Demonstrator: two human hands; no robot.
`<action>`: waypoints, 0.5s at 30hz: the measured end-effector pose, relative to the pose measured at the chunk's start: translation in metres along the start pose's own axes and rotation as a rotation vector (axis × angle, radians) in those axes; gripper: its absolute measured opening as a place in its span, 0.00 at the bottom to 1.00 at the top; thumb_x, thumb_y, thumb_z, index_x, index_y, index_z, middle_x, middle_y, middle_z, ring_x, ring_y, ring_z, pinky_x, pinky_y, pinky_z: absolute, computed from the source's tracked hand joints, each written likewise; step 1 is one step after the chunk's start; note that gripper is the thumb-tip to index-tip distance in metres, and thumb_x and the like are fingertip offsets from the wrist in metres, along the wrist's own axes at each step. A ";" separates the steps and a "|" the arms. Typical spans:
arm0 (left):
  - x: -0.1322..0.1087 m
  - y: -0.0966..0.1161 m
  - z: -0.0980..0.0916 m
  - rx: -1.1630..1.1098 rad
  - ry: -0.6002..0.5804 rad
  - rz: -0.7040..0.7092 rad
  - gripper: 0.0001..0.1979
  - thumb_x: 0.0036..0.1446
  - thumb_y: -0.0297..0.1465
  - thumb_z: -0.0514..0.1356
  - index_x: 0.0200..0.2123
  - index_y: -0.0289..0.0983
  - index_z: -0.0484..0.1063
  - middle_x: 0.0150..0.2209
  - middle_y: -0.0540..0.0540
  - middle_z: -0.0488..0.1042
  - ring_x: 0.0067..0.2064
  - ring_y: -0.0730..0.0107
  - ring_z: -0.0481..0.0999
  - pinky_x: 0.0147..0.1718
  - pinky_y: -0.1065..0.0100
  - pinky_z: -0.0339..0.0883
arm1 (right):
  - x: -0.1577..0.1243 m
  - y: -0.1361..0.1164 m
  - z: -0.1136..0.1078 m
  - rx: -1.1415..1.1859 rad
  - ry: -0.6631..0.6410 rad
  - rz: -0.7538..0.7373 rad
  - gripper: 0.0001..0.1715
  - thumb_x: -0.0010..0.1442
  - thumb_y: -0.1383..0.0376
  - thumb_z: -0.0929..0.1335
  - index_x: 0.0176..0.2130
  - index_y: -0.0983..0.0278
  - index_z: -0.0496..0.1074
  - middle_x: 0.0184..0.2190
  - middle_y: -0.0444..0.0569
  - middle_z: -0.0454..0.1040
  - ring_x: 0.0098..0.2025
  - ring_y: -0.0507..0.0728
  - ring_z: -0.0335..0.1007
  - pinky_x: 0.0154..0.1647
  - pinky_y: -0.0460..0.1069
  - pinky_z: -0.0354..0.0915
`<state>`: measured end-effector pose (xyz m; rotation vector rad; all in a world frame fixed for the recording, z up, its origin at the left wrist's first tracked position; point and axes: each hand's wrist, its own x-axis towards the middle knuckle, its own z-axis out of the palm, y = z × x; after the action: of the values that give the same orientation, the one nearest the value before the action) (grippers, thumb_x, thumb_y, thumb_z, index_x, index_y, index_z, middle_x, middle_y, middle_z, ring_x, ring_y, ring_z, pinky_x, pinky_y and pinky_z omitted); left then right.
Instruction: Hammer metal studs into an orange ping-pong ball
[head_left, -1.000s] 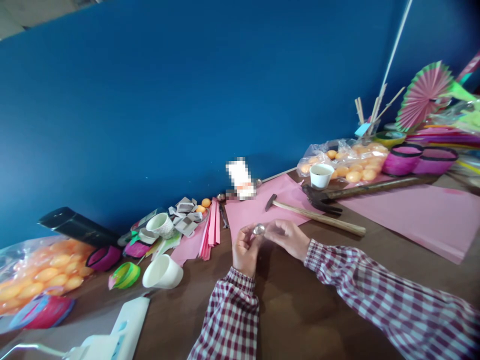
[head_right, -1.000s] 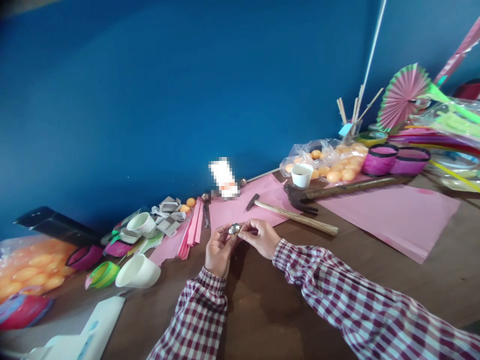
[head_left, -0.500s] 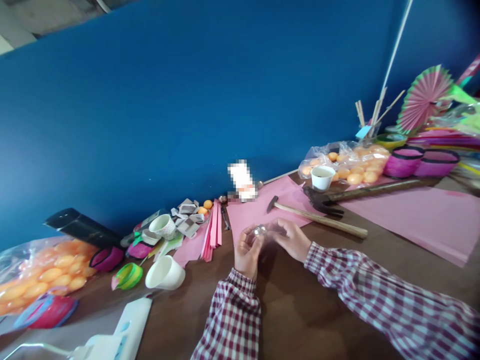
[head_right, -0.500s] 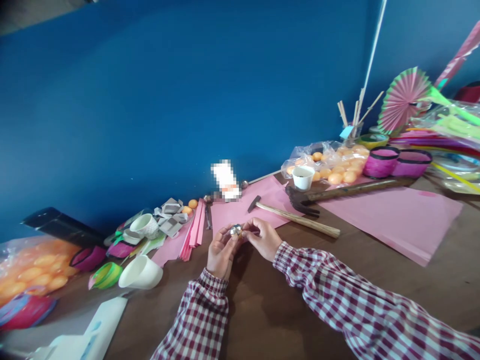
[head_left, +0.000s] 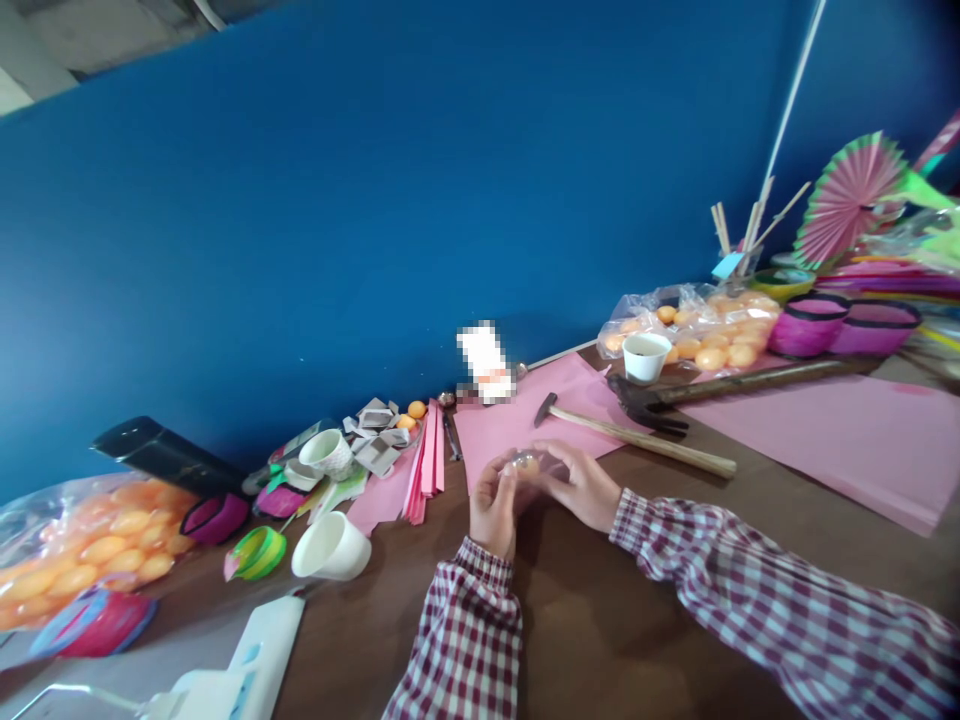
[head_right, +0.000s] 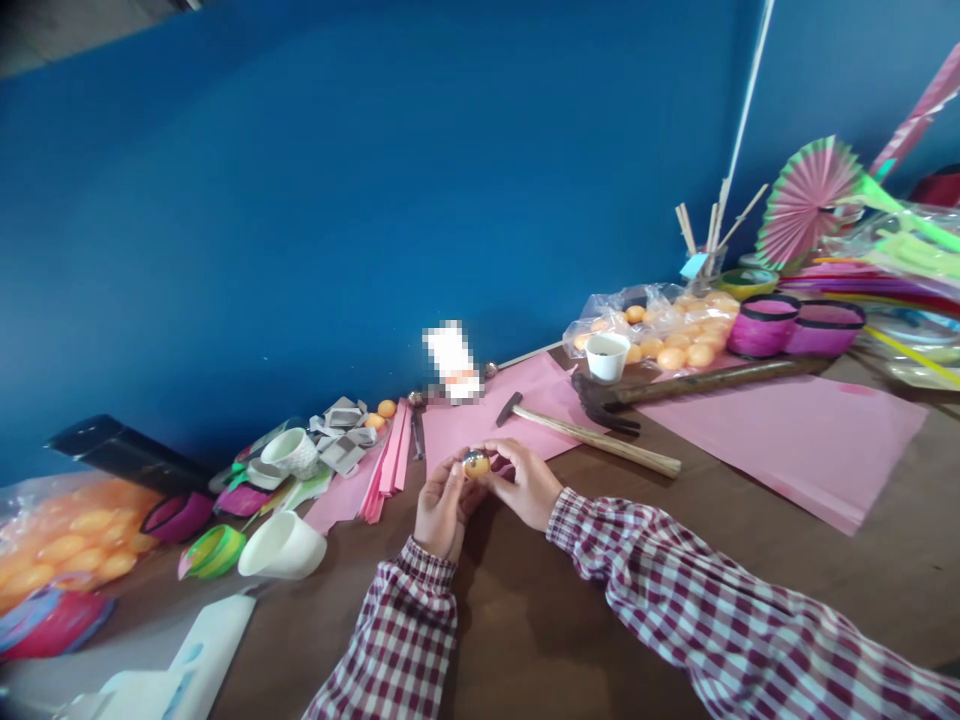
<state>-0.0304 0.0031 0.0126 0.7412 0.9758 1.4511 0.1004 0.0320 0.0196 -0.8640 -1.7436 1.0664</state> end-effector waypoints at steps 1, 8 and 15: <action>0.000 0.001 0.000 -0.020 0.000 -0.017 0.17 0.47 0.35 0.59 0.41 0.35 0.66 0.38 0.43 0.73 0.36 0.68 0.74 0.33 0.68 0.68 | 0.001 0.000 0.000 0.017 -0.004 0.012 0.20 0.51 0.64 0.65 0.46 0.63 0.65 0.41 0.51 0.69 0.36 0.53 0.67 0.35 0.48 0.66; 0.000 0.003 0.000 -0.051 0.006 -0.020 0.17 0.43 0.33 0.62 0.38 0.36 0.66 0.38 0.44 0.73 0.39 0.67 0.73 0.35 0.67 0.67 | 0.002 -0.003 0.000 0.068 -0.026 0.065 0.22 0.52 0.62 0.64 0.47 0.64 0.64 0.41 0.51 0.70 0.37 0.54 0.68 0.35 0.49 0.67; -0.003 0.005 0.003 -0.045 -0.042 -0.015 0.14 0.43 0.31 0.62 0.36 0.37 0.65 0.38 0.46 0.72 0.37 0.69 0.73 0.36 0.66 0.67 | 0.002 -0.004 -0.003 0.143 -0.043 0.096 0.19 0.52 0.61 0.64 0.44 0.65 0.67 0.36 0.50 0.72 0.38 0.56 0.68 0.38 0.51 0.66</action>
<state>-0.0301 0.0005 0.0190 0.7280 0.9120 1.4342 0.1015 0.0332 0.0247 -0.8474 -1.6521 1.2654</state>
